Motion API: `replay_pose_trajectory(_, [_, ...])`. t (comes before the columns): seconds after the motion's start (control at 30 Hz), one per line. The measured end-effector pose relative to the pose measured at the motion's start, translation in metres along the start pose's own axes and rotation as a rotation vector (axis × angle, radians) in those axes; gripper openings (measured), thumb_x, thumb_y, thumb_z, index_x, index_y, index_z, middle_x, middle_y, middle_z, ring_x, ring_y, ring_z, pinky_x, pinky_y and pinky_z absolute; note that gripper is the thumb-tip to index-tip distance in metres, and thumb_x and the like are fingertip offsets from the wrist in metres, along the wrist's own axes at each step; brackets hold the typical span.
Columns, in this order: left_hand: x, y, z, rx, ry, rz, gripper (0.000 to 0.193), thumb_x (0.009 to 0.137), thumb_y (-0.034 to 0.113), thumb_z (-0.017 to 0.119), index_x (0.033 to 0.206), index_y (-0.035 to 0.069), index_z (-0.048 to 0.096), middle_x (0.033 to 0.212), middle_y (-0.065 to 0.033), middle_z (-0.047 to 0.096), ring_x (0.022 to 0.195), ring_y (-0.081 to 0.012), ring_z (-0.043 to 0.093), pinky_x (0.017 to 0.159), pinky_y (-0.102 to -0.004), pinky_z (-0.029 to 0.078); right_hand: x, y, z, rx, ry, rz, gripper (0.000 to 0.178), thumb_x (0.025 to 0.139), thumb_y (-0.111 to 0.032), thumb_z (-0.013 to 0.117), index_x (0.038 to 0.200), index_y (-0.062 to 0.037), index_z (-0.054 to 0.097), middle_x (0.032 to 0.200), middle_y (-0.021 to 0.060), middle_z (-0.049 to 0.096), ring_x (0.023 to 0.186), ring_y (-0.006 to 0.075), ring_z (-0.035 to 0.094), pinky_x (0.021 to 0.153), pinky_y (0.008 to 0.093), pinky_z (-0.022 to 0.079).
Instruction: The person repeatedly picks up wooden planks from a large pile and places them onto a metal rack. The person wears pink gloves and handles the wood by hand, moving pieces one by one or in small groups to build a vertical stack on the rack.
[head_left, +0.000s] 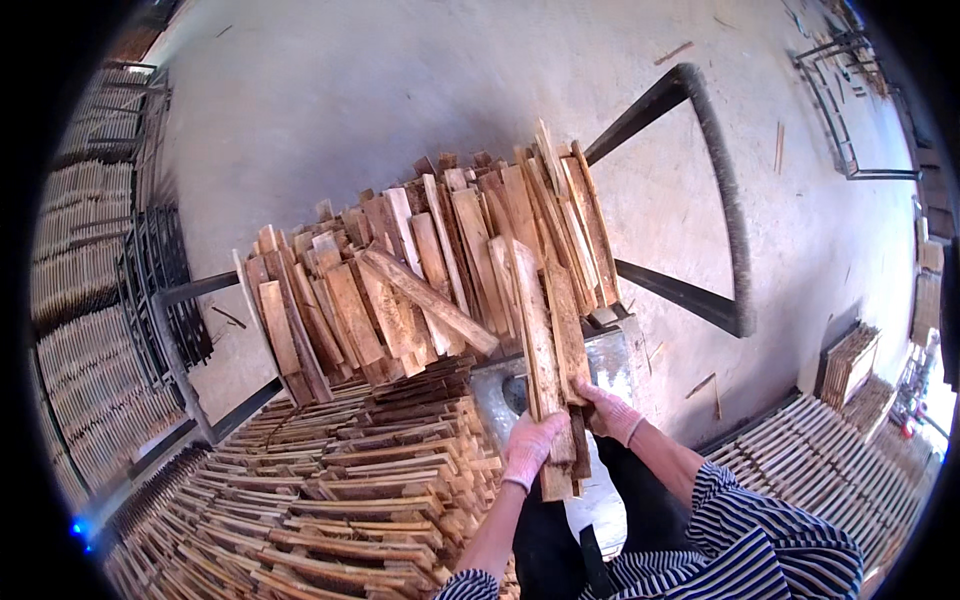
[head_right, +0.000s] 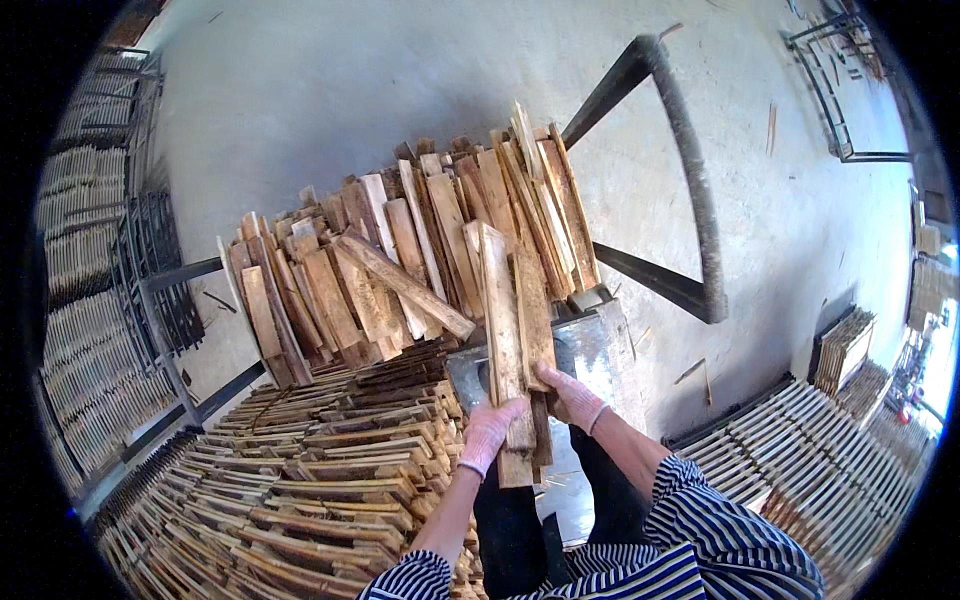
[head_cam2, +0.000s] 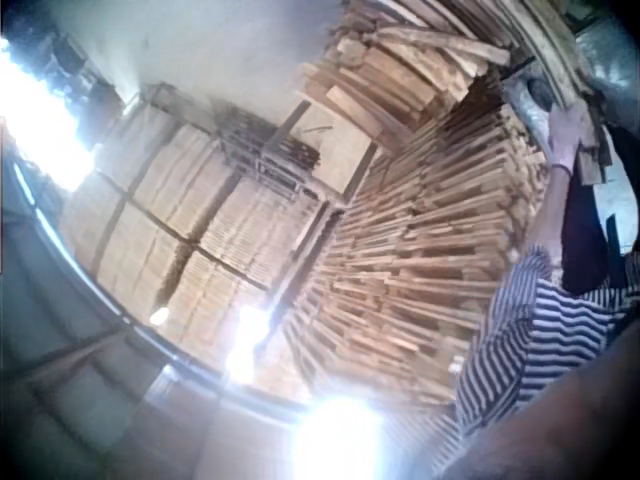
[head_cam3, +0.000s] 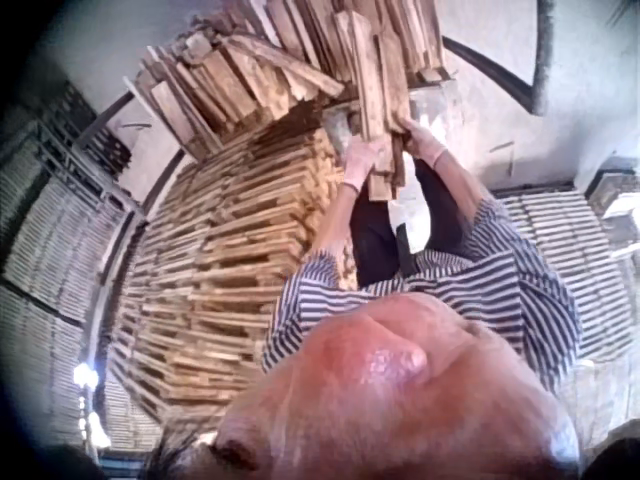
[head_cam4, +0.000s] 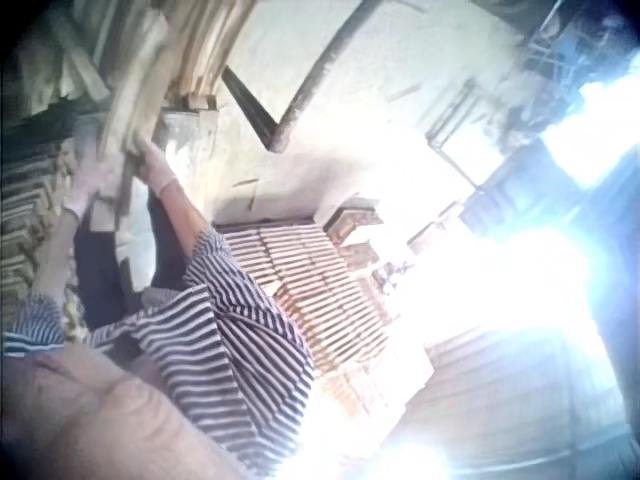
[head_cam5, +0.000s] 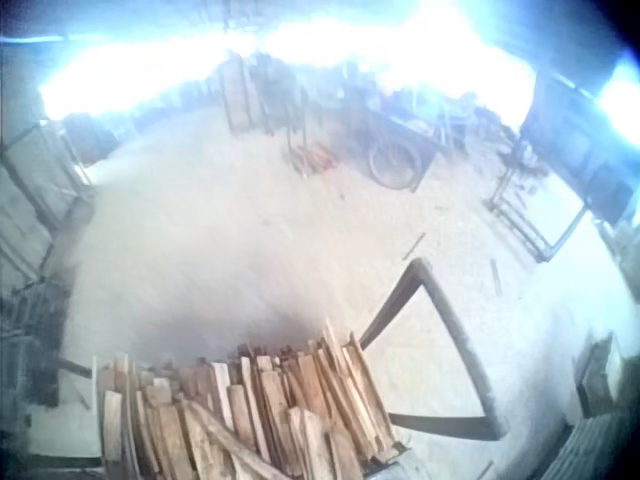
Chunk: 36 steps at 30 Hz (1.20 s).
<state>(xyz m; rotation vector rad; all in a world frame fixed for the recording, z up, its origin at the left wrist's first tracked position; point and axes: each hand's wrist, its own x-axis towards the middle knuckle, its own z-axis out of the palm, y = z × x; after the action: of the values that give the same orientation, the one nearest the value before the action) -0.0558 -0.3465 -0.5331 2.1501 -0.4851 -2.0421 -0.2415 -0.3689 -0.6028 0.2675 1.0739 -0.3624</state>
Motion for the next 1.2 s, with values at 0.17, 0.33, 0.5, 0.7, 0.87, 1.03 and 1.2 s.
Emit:
replay_pose_trajectory(0.17, [-0.167,0.023,0.014,-0.239,0.055,0.336,0.059,0.084,0.027,0.081,0.131,0.000,0.058,0.116,-0.0130,0.071,0.102,-0.0209,0.069,0.091,-0.0343,0.055,-0.132,-0.015,0.036,-0.175,-0.229,-0.073,0.086,0.079,-0.045,0.085,0.147,-0.0076,0.048,0.135,0.0098,0.062,0.126,0.0243,0.059,0.105,0.0443,0.050])
replay_pose_trajectory(0.33, [-0.186,-0.042,0.059,-0.687,0.209,0.493,0.059,0.084,0.010,0.078,0.137,0.004,0.054,0.119,-0.0130,0.067,0.101,-0.0204,0.067,0.090,-0.0324,0.056,-0.153,-0.051,0.126,-0.465,-0.286,-0.135,0.066,0.081,-0.046,0.080,0.130,-0.0043,0.063,0.121,0.0078,0.071,0.105,0.0239,0.069,0.095,0.0407,0.055])
replay_pose_trajectory(0.5, [-0.271,-0.012,0.037,-0.567,0.429,0.829,0.075,0.080,0.012,0.083,0.145,0.001,0.046,0.132,-0.0131,0.060,0.116,-0.0202,0.061,0.102,-0.0318,0.049,-0.181,-0.060,0.184,-0.740,-0.531,-0.234,0.035,0.091,-0.026,0.074,0.117,-0.0036,0.069,0.107,0.0029,0.072,0.098,0.0163,0.067,0.087,0.0331,0.055])
replay_pose_trajectory(0.7, [-0.446,0.045,-0.069,-0.996,0.531,0.811,0.083,0.077,0.018,0.090,0.145,0.001,0.045,0.126,-0.0085,0.065,0.112,-0.0169,0.062,0.098,-0.0347,0.052,-0.324,-0.004,0.303,-1.410,-0.718,-0.514,0.063,0.083,-0.025,0.084,0.136,-0.0046,0.056,0.123,0.0046,0.067,0.109,0.0164,0.064,0.096,0.0334,0.052])
replay_pose_trajectory(0.87, [-0.520,-0.036,-0.098,-1.079,0.608,1.158,0.090,0.076,0.020,0.090,0.150,0.002,0.041,0.131,-0.0074,0.062,0.117,-0.0181,0.060,0.101,-0.0319,0.049,-0.419,0.097,0.382,-1.450,-1.039,-0.559,0.064,0.081,-0.022,0.085,0.135,-0.0032,0.057,0.121,0.0040,0.068,0.108,0.0152,0.063,0.097,0.0330,0.050])
replay_pose_trajectory(1.03, [-0.599,-0.166,-0.077,-1.372,0.798,1.249,0.099,0.072,0.028,0.091,0.151,0.002,0.037,0.133,-0.0093,0.061,0.121,-0.0200,0.059,0.105,-0.0345,0.047,-0.466,0.230,0.405,-1.603,-1.228,-0.396,0.074,0.077,-0.031,0.088,0.136,-0.0005,0.055,0.117,0.0060,0.069,0.102,0.0136,0.065,0.088,0.0309,0.054])
replay_pose_trajectory(1.2, [-0.664,-0.308,-0.069,-1.595,0.895,1.429,0.077,0.081,0.039,0.080,0.140,0.000,0.051,0.122,-0.0197,0.066,0.109,-0.0316,0.068,0.087,-0.0463,0.061,-0.502,0.399,0.409,-1.528,-1.328,-0.081,0.068,0.084,-0.039,0.081,0.134,-0.0007,0.056,0.112,0.0076,0.070,0.098,0.0142,0.068,0.085,0.0307,0.057])
